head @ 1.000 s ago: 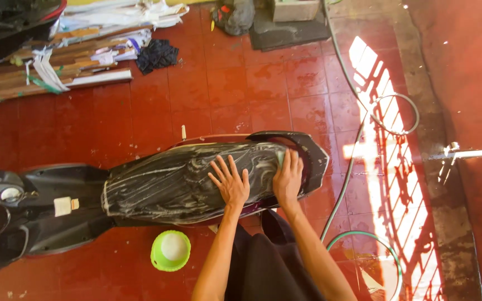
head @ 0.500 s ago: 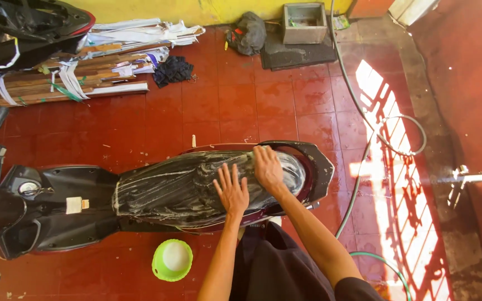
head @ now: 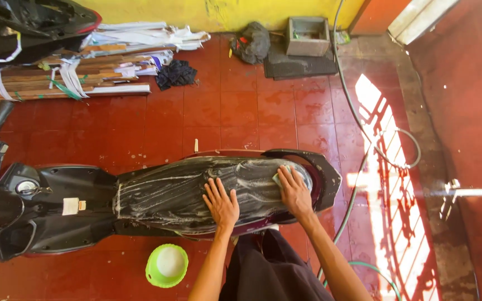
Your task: The person washes a scooter by scrubbing the seat and front body panels with a soapy sponge. They dip the sponge into a green bucket of soapy water to reload it and continue scrubbing the scooter's surfaces.
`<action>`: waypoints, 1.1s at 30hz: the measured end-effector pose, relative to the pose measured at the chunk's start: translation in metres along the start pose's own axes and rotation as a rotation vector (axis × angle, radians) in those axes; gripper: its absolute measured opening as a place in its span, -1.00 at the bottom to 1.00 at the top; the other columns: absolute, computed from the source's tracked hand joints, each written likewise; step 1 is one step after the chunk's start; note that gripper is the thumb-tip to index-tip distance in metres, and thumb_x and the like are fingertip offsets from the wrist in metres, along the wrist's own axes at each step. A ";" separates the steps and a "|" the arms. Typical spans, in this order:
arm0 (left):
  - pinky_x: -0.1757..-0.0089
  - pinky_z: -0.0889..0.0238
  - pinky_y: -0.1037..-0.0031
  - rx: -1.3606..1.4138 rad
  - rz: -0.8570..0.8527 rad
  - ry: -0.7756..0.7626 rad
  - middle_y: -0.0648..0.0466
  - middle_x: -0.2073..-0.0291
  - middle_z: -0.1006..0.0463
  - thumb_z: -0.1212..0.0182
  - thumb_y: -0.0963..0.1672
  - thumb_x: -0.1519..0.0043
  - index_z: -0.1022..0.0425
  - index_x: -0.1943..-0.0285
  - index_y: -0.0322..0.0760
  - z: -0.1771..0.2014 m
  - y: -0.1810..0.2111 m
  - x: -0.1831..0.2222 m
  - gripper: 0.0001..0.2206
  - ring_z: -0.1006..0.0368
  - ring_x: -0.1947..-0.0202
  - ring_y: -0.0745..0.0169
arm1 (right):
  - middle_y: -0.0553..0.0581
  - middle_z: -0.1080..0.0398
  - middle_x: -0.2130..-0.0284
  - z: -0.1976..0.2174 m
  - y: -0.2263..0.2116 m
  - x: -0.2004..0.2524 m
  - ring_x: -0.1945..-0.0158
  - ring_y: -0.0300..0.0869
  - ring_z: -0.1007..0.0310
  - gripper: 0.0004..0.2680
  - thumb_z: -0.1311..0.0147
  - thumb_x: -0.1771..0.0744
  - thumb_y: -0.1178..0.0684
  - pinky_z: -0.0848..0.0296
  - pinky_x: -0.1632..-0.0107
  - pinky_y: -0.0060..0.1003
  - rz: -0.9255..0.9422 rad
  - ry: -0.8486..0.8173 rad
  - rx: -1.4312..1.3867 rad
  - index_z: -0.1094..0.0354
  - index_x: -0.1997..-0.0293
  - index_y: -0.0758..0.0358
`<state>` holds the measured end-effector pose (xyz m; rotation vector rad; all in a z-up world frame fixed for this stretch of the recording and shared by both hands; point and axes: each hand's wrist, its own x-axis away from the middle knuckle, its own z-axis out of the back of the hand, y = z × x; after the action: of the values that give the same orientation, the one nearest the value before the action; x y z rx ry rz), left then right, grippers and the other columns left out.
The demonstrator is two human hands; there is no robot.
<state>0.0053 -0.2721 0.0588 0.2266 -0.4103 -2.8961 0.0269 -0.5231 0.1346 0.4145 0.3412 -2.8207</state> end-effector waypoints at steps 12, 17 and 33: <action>-0.29 0.28 -0.29 0.099 -0.194 -0.030 -0.37 -0.54 0.17 0.17 0.09 -0.38 0.03 -0.59 -0.27 0.008 -0.017 -0.009 -0.37 0.24 -0.51 -0.46 | 0.08 -0.18 -0.40 -0.044 -0.107 0.015 -0.45 0.15 -0.06 -0.47 0.10 -0.23 0.32 -0.36 -0.23 0.12 0.024 -0.168 -0.110 -0.19 -0.40 0.07; -0.29 0.21 -0.26 0.090 -0.202 -0.011 -0.36 -0.52 0.09 0.15 0.08 -0.37 0.01 -0.59 -0.24 0.013 -0.016 -0.006 -0.37 0.18 -0.51 -0.43 | 0.09 -0.34 -0.26 -0.029 -0.095 0.014 -0.26 0.02 -0.36 -0.67 0.10 -0.32 0.20 -0.37 -0.10 -0.19 0.116 0.097 -0.146 -0.37 -0.21 0.04; -0.28 0.11 -0.27 0.097 -0.010 -0.011 -0.24 -0.51 -0.04 0.19 0.02 -0.41 -0.05 -0.59 -0.08 0.014 0.002 -0.011 -0.47 0.05 -0.50 -0.31 | 0.27 -0.29 -0.30 -0.035 -0.088 -0.015 -0.37 0.13 -0.26 -0.67 0.23 -0.40 -0.01 -0.27 -0.24 -0.03 0.239 0.174 -0.129 -0.28 -0.31 0.16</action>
<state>0.0135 -0.2677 0.0735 0.2291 -0.5536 -2.8910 0.0235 -0.4274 0.1234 0.6290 0.4724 -2.5212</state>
